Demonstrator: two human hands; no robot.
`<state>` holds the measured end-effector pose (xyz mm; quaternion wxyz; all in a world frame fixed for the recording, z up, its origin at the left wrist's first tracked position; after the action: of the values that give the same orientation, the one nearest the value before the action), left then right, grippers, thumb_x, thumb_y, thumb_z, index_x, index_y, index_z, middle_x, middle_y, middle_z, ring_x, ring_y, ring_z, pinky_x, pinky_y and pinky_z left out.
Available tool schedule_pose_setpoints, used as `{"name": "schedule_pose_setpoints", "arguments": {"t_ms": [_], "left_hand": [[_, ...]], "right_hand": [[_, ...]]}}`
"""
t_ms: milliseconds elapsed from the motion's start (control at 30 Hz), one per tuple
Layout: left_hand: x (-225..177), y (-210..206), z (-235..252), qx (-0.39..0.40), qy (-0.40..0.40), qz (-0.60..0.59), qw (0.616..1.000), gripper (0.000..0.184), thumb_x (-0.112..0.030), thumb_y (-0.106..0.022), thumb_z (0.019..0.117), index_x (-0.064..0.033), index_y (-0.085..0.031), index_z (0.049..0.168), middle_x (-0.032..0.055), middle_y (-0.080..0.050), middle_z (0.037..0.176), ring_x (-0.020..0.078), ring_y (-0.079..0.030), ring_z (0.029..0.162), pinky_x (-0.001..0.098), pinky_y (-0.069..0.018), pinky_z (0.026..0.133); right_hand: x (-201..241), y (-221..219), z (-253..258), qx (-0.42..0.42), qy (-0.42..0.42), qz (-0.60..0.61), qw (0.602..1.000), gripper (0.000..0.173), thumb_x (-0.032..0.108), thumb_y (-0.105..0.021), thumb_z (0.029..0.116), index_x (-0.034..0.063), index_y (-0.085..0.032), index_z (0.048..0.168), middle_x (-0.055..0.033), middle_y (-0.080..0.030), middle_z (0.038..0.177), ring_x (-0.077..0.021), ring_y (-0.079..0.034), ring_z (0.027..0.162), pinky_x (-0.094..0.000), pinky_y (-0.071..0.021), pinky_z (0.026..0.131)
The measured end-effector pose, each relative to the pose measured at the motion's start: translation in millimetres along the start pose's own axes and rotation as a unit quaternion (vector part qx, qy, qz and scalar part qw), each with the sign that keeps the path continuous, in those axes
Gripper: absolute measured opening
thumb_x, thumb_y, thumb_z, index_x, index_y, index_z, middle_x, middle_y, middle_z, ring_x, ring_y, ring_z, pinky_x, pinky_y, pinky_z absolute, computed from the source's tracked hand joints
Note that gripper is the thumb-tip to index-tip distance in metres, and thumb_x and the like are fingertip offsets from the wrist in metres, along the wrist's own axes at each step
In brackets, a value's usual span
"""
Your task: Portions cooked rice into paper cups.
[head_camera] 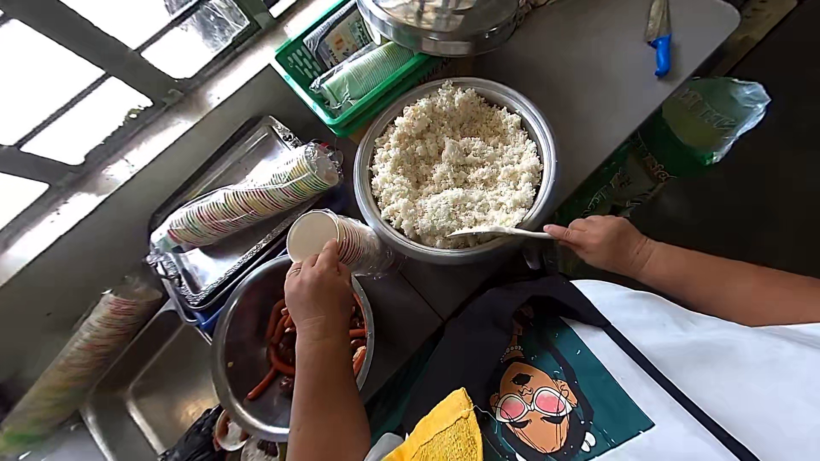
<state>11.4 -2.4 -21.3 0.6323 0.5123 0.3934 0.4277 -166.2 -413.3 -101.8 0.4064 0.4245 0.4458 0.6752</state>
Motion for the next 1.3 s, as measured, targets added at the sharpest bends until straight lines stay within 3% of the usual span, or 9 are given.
{"name": "schedule_pose_setpoints", "arguments": {"t_ms": [233, 433, 567, 700, 867, 933, 1133, 1300], "left_hand": [[1.7, 4.0, -0.4, 0.001, -0.008, -0.003, 1.000, 0.033, -0.003, -0.052, 0.1008, 0.0001, -0.067, 0.130, 0.0285, -0.070, 0.112, 0.0482, -0.066, 0.111, 0.0632, -0.0479, 0.096], [3.2, 1.3, -2.5, 0.005, 0.002, -0.004, 1.000, 0.033, -0.004, -0.052, 0.1013, -0.0020, -0.067, 0.131, 0.0283, -0.070, 0.114, 0.0476, -0.066, 0.111, 0.0631, -0.0481, 0.096], [5.5, -0.6, -3.0, -0.009, 0.005, -0.013, 1.000, 0.034, -0.003, -0.052, 0.1001, -0.0024, -0.068, 0.130, 0.0278, -0.071, 0.111, 0.0485, -0.067, 0.109, 0.0644, -0.0491, 0.092], [1.9, -1.2, -3.4, -0.013, 0.016, -0.022, 1.000, 0.035, -0.003, -0.049, 0.1006, -0.0029, -0.068, 0.130, 0.0275, -0.071, 0.113, 0.0485, -0.067, 0.109, 0.0647, -0.0485, 0.092], [0.6, -2.0, -0.5, -0.012, 0.023, -0.023, 0.999, 0.036, -0.004, -0.046, 0.1013, -0.0012, -0.067, 0.131, 0.0273, -0.070, 0.115, 0.0484, -0.066, 0.111, 0.0656, -0.0464, 0.095], [0.2, -1.9, 0.0, -0.015, 0.026, -0.022, 0.999, 0.036, -0.004, -0.046, 0.1014, -0.0008, -0.067, 0.131, 0.0280, -0.070, 0.114, 0.0485, -0.066, 0.111, 0.0654, -0.0465, 0.095], [-1.7, 1.6, -1.2, -0.009, 0.035, -0.026, 0.999, 0.036, -0.004, -0.045, 0.1016, 0.0000, -0.067, 0.131, 0.0295, -0.070, 0.115, 0.0497, -0.065, 0.112, 0.0660, -0.0458, 0.095], [-2.0, 4.5, -2.4, 0.010, 0.038, -0.023, 0.999, 0.036, -0.002, -0.046, 0.1016, -0.0018, -0.067, 0.131, 0.0293, -0.069, 0.115, 0.0502, -0.064, 0.112, 0.0670, -0.0462, 0.094]], "right_hand": [[-38.0, 4.3, 20.0, -0.028, -0.015, -0.051, 0.998, 0.035, 0.013, -0.055, 0.1034, 0.0108, -0.067, 0.136, -0.0224, -0.068, 0.080, -0.0439, -0.069, 0.069, -0.0544, -0.0548, 0.055], [-75.1, 12.2, 63.2, 0.081, -0.105, -0.063, 0.989, 0.037, 0.017, -0.051, 0.1079, 0.0130, -0.062, 0.143, -0.0275, -0.070, 0.094, -0.0498, -0.070, 0.084, -0.0620, -0.0555, 0.069], [-67.3, 44.6, 74.1, 0.037, -0.048, -0.052, 0.997, 0.035, 0.018, -0.051, 0.1074, 0.0104, -0.065, 0.139, -0.0253, -0.069, 0.087, -0.0474, -0.070, 0.077, -0.0594, -0.0553, 0.063], [-47.4, 72.1, 51.4, 0.040, 0.016, 0.022, 0.999, 0.037, 0.021, -0.049, 0.1057, 0.0087, -0.068, 0.135, -0.0189, -0.068, 0.080, -0.0392, -0.069, 0.071, -0.0546, -0.0556, 0.061], [-28.8, 60.2, 20.0, 0.077, 0.055, 0.050, 0.994, 0.036, 0.024, -0.050, 0.1047, 0.0104, -0.071, 0.131, -0.0119, -0.067, 0.073, -0.0306, -0.068, 0.065, -0.0458, -0.0559, 0.057], [-35.1, 53.2, 12.6, 0.088, 0.063, 0.029, 0.994, 0.034, 0.021, -0.053, 0.1039, 0.0116, -0.071, 0.130, -0.0119, -0.066, 0.072, -0.0308, -0.067, 0.063, -0.0444, -0.0552, 0.055], [-78.5, 46.8, 24.7, 0.113, 0.070, -0.058, 0.989, 0.037, 0.002, -0.056, 0.0999, 0.0133, -0.069, 0.133, -0.0186, -0.064, 0.074, -0.0404, -0.067, 0.065, -0.0531, -0.0535, 0.054], [-103.6, 30.5, 39.6, 0.079, 0.082, -0.020, 0.993, 0.033, 0.014, -0.055, 0.1043, 0.0118, -0.070, 0.133, -0.0203, -0.067, 0.077, -0.0418, -0.069, 0.068, -0.0540, -0.0544, 0.056]]}}
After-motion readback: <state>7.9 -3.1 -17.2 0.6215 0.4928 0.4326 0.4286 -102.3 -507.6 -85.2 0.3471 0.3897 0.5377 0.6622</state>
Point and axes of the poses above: each hand's wrist, its own z-axis towards the middle knuckle, its own y-axis out of the back of the hand, x = y × z, the point moved 2 cm from there along z, towards the middle knuckle
